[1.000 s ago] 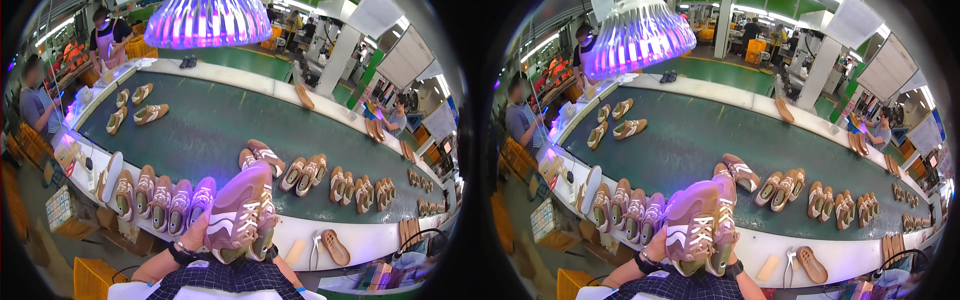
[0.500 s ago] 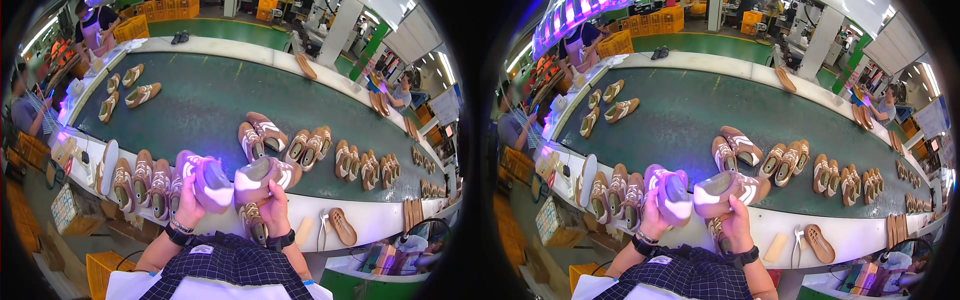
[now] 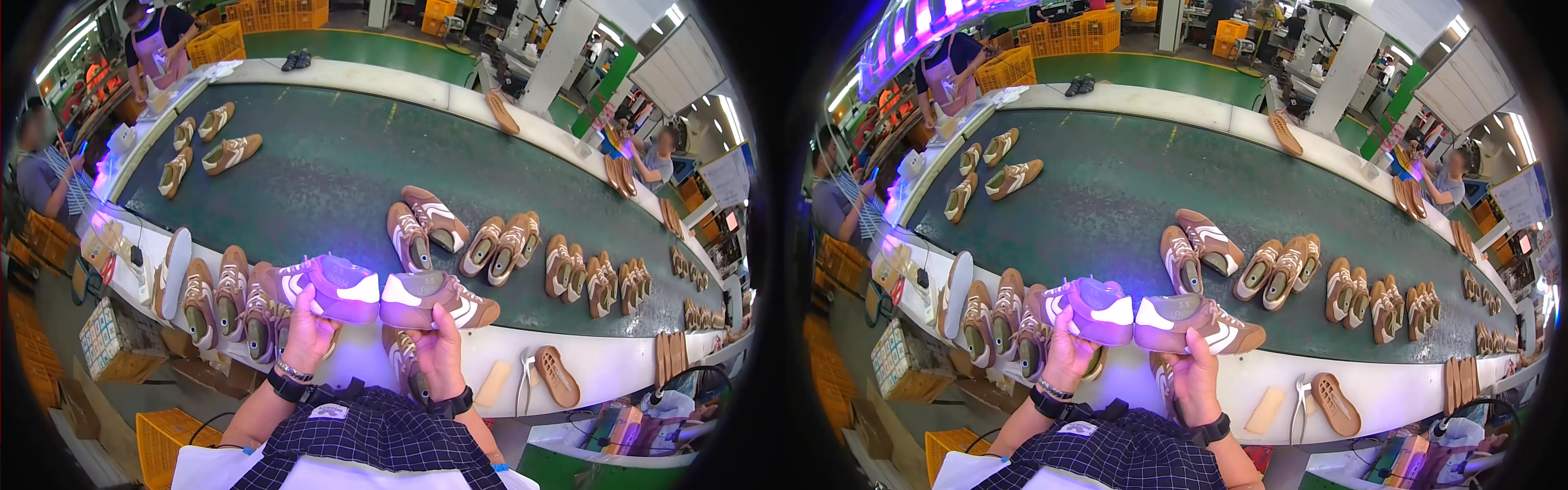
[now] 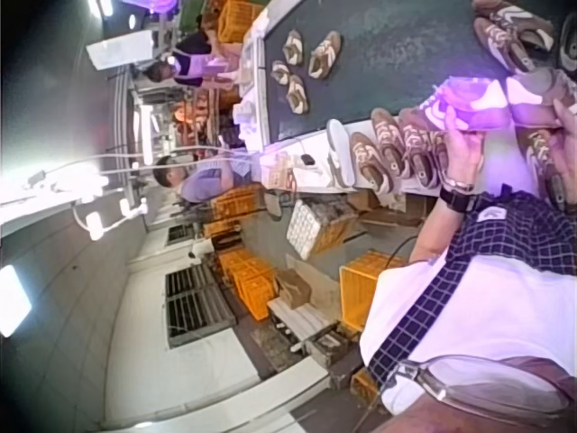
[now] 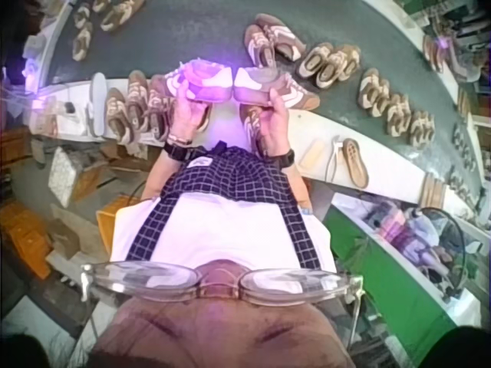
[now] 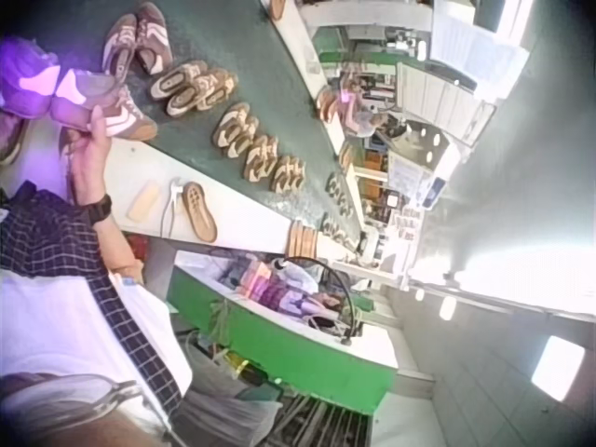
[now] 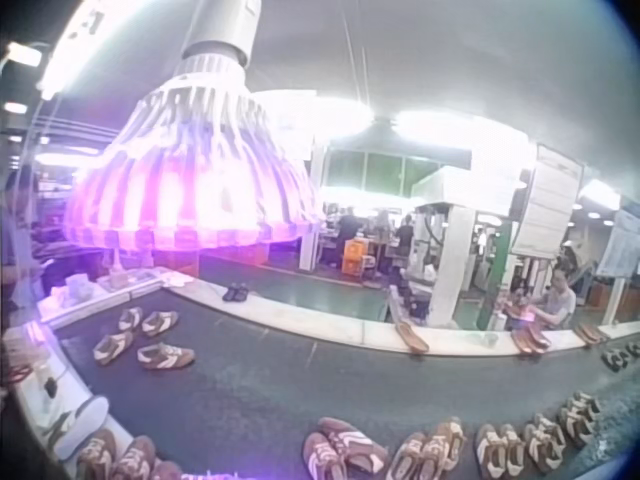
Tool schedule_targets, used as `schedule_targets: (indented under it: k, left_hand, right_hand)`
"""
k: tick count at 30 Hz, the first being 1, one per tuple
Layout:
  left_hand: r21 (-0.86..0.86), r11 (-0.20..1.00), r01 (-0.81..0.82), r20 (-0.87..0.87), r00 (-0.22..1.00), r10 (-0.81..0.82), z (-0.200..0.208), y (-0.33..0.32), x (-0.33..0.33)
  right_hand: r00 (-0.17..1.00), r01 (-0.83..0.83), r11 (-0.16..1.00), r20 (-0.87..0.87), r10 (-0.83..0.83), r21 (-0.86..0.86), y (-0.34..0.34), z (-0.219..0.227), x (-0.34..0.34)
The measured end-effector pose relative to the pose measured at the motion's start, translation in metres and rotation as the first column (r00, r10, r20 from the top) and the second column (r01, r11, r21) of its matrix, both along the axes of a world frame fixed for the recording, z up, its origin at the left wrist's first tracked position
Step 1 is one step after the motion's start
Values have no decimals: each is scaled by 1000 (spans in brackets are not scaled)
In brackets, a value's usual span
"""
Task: Inspecting shoes for quality control and arranging them on a conveyor belt.
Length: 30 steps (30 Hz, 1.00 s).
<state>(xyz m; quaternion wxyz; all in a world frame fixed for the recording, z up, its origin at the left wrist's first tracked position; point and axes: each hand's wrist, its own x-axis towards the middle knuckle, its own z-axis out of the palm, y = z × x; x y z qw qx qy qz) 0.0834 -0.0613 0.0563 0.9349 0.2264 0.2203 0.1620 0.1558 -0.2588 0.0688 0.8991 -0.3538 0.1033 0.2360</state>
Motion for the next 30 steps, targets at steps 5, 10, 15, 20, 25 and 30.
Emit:
schedule_targets:
  k: [5, 10, 15, 20, 25, 30]
  left_hand:
    - [-19, 1000, -8, -5, 1000, 8, 0, -3, 2]
    - [-25, 1000, 16, 41, 999, -15, -3, -3, 4]
    - [-15, 1000, 4, 19, 1000, -4, -3, -5, 4]
    - [-18, 1000, -13, -15, 1000, 12, -3, -5, 3]
    - [-10, 1000, -10, -11, 1000, 10, -3, -7, 2]
    - [-8, 1000, -27, -25, 999, 27, -3, -8, 2]
  right_hand:
    - [1000, 3, 1000, -2, -3, -19, 0, 0, -1]
    - [1000, 15, 1000, -2, -15, -15, 0, 3, -2]
    - [1000, 17, 1000, 7, -17, -8, -2, 1, -3]
    - [1000, 24, 1000, 8, -23, -19, -1, 2, -3]
    - [1000, 6, 999, 30, -4, -39, -6, -5, -3]
    - [999, 11, 999, 49, -8, -51, -4, 1, -4]
